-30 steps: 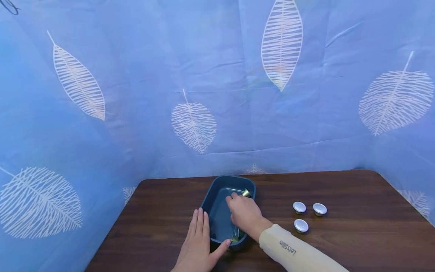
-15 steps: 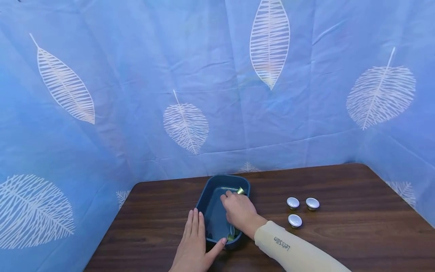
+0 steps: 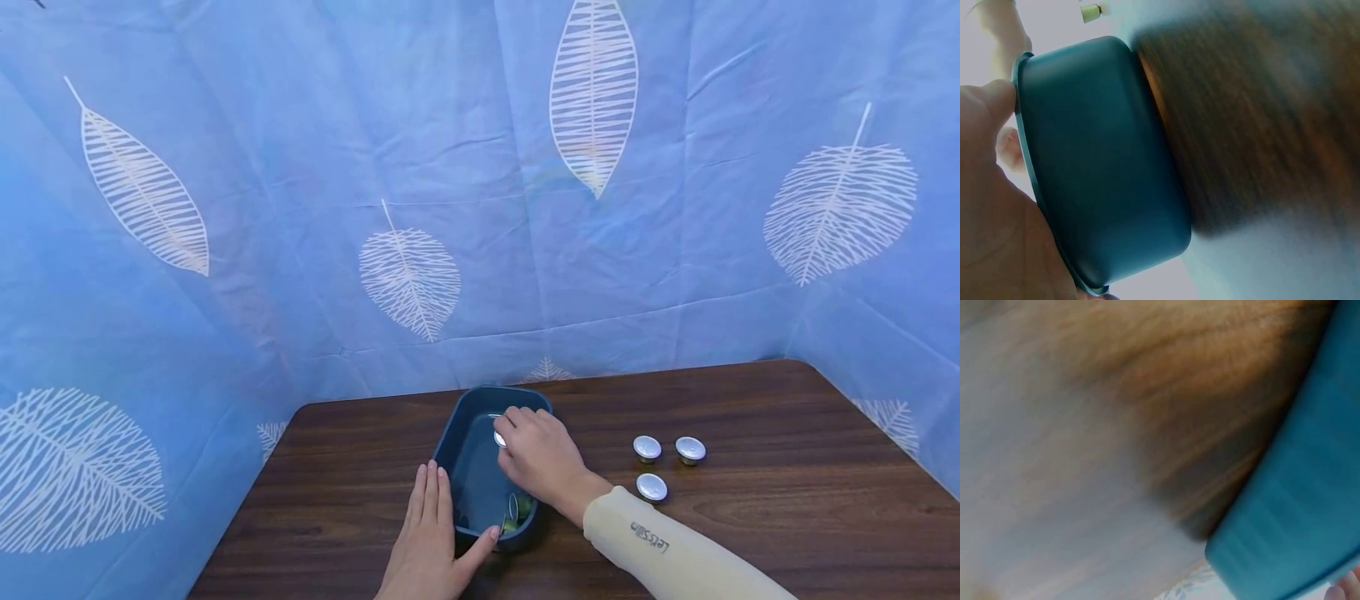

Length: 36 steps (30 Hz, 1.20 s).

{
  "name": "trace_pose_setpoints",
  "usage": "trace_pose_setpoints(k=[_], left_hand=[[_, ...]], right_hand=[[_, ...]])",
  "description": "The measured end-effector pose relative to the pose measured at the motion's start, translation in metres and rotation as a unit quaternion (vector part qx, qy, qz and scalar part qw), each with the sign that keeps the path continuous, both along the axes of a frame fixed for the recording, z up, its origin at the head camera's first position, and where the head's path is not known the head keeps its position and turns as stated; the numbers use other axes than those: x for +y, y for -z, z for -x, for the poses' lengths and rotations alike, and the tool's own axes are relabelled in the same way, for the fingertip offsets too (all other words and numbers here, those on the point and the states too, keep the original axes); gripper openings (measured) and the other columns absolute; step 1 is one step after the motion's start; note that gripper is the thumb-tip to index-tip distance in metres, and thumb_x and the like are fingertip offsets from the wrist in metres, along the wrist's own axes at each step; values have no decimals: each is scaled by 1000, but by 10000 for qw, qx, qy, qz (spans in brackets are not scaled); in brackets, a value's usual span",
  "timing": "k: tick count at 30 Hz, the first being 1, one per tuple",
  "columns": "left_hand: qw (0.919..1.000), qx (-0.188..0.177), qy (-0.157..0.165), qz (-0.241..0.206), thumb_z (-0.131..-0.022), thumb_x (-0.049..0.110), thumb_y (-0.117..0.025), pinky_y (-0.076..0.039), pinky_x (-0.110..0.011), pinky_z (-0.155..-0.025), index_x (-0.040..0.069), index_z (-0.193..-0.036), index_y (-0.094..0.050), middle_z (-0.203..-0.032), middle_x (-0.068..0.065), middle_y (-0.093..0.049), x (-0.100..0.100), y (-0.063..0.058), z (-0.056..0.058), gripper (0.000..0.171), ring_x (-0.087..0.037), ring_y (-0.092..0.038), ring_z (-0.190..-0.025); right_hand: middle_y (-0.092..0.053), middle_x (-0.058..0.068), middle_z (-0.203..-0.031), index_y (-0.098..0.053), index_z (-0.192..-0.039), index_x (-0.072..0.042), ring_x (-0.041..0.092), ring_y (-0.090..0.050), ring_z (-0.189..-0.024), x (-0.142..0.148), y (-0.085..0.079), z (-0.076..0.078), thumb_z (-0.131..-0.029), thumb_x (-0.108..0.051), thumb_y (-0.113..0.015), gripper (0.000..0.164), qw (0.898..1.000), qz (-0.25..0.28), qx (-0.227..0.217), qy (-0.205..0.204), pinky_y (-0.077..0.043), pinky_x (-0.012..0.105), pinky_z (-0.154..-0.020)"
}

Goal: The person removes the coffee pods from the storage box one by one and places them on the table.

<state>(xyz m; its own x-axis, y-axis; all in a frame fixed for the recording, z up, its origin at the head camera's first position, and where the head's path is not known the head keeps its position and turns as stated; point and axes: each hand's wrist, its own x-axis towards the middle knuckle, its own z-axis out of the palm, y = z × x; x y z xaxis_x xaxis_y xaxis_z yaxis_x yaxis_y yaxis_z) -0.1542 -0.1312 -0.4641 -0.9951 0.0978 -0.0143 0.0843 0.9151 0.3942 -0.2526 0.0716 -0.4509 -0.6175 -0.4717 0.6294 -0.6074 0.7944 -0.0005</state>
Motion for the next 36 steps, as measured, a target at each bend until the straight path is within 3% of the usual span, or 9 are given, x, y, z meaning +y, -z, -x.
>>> trace_pose_setpoints(k=[12, 24, 36], left_hand=[[10000, -2, -11, 79, -92, 88, -52, -30, -61, -131, 4, -171, -25, -181, -17, -17, 2, 1, 0, 118, -40, -17, -168], [9994, 98, -33, -334, -90, 91, -50, -25, -65, -132, 1, -169, -27, -180, -20, -19, 1, 10, 4, 122, -41, -16, -168], [9998, -199, -9, 4, -92, 89, -49, -28, -62, -132, 0, -170, -25, -180, -21, -17, 2, 1, 4, 121, -41, -15, -169]], right_hand=[[-74, 0, -97, -73, -96, -13, 13, -67, -81, 38, -17, -8, -76, -14, -94, 28, 9989, 216, 400, 147, -60, 32, -68], [-73, -1, -94, -73, -93, -13, 12, -66, -79, 64, -30, -27, -75, -12, -91, 25, 9978, 376, 483, 237, -60, 35, -65], [-73, -2, -94, -72, -92, -14, 11, -67, -74, 109, -29, -47, -70, -7, -89, 29, 9969, 490, 376, 482, -57, 32, -59]])
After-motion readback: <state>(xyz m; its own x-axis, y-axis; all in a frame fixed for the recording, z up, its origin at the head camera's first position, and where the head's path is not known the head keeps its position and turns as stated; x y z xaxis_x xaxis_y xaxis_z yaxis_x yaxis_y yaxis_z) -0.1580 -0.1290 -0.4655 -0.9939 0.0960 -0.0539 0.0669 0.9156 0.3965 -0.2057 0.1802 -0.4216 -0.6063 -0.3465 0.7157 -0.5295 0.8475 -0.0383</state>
